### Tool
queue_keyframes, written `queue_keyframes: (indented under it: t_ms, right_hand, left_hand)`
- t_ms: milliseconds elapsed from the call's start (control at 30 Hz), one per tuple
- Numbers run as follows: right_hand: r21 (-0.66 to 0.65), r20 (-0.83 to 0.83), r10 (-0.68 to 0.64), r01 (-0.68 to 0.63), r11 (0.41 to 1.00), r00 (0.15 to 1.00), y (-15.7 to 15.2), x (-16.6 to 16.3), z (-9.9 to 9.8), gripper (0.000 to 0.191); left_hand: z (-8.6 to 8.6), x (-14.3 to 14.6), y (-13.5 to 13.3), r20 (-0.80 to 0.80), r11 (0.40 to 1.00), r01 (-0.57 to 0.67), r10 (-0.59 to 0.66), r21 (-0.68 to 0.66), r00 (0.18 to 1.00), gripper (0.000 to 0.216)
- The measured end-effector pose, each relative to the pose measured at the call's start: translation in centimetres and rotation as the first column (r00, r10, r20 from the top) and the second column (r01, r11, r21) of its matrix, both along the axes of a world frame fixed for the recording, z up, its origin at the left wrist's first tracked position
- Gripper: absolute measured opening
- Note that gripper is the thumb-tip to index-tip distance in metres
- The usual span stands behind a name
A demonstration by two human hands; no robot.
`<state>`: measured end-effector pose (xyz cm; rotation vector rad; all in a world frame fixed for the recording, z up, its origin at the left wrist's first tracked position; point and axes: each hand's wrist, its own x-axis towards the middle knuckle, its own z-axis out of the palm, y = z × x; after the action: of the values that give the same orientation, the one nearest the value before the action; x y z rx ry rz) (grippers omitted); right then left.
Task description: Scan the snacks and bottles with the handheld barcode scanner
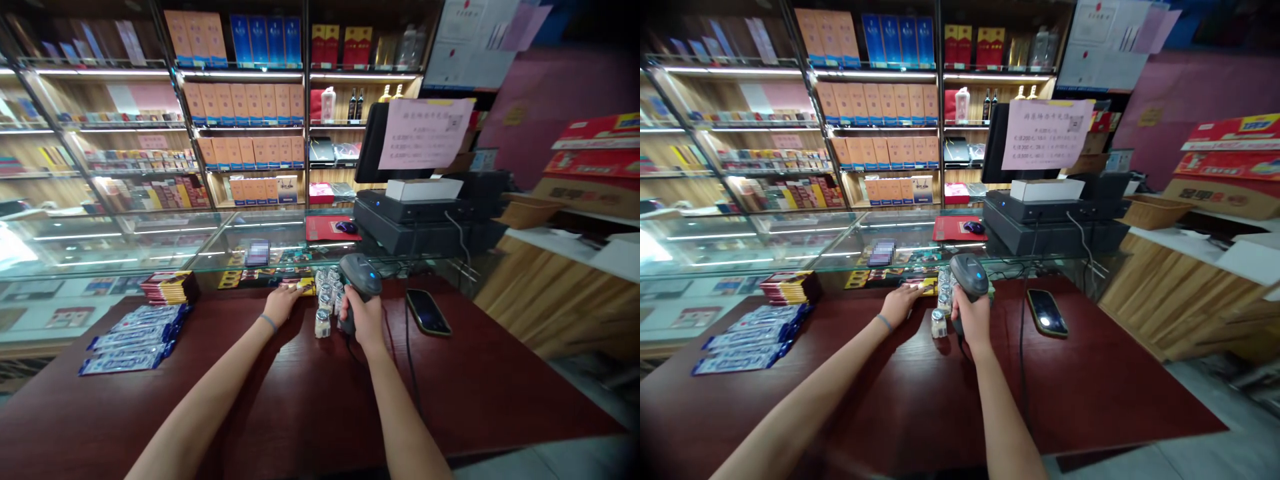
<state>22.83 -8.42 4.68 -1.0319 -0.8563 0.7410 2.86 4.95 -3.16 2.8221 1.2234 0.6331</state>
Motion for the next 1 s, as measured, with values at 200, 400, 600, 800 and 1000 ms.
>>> queue_keyframes:
  t_ms: [200, 400, 600, 800, 1000]
  right_hand:
    - [-0.011, 0.014, 0.003, -0.003, 1.0, 1.0, -0.2, -0.2, 0.0, 0.043]
    - [-0.048, 0.029, 0.044, -0.042, 0.998, 0.999, -0.5, -0.5, 0.3, 0.044]
    - [-0.038, 0.031, 0.049, -0.048, 0.998, 0.998, -0.3, -0.6, 0.3, 0.047]
    - [-0.049, 0.013, 0.071, -0.071, 0.996, 0.997, 0.1, -0.9, -0.4, 0.046]
    - [-0.041, 0.079, 0.054, -0.05, 0.998, 0.995, -0.1, -1.8, -0.9, 0.048]
  left_hand:
    - [-0.7, 1.3, 1.1, 0.025, 1.0, -0.027, 0.028, -0.016, 0.999, 0.046]
    - [-1.2, 2.3, 1.6, -0.004, 0.998, -0.058, 0.059, 0.036, 0.998, 0.044]
    - [-1.3, 2.6, 1.4, -0.051, 0.994, -0.077, 0.081, 0.073, 0.995, 0.039]
    - [-1.3, 1.8, 1.1, 0.017, 0.998, 0.011, -0.012, 0.069, 1.0, 0.059]
    - [1.3, -3.0, 0.4, 0.169, 0.994, 0.041, -0.058, 0.102, 0.984, 0.056]
